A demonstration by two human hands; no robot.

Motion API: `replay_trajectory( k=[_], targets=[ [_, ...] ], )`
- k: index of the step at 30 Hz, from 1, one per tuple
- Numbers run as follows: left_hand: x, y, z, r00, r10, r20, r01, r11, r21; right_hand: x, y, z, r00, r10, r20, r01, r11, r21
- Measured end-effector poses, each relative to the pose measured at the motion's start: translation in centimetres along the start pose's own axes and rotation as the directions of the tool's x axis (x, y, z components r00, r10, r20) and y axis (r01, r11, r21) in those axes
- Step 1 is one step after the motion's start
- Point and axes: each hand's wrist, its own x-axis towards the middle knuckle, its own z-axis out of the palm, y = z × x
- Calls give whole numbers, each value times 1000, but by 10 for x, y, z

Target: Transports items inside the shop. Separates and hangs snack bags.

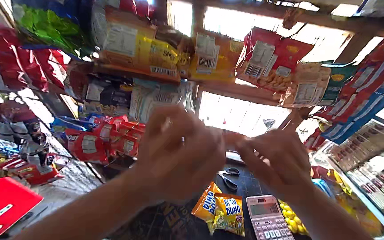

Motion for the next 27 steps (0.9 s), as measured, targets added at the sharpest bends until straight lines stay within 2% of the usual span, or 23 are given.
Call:
replay_trajectory(
  k=[3, 7, 11, 17, 20, 23, 25, 27],
  targets=[
    [-52, 39, 7, 999, 38, 25, -37, 998, -41, -53, -38, -8, 997, 24, 78, -35, 990, 135],
    [-91, 70, 20, 996, -68, 50, 74, 990, -119, -94, -71, -14, 977, 149, 153, -180, 959, 220],
    [-105, 91, 26, 983, -180, 47, 186, 966, -182, -109, -87, -21, 957, 228, 181, -266, 938, 221],
    [-119, 102, 30, 971, -224, 83, 235, 955, -181, -120, -96, -22, 957, 223, 188, -263, 939, 222],
    [-121, 102, 35, 946, -303, 116, 320, 929, -186, -121, -94, -19, 955, 227, 191, -269, 934, 234],
    [-119, 102, 43, 855, -475, 209, 518, 801, -300, -122, -92, -13, 939, 287, 189, -331, 903, 273],
    [-115, 100, 47, 761, -569, 312, 647, 632, -427, -121, -91, -7, 904, 377, 203, -425, 850, 313],
    [-113, 97, 50, 687, -598, 414, 719, 476, -506, -119, -91, -4, 837, 486, 253, -548, 752, 367]
  ],
)
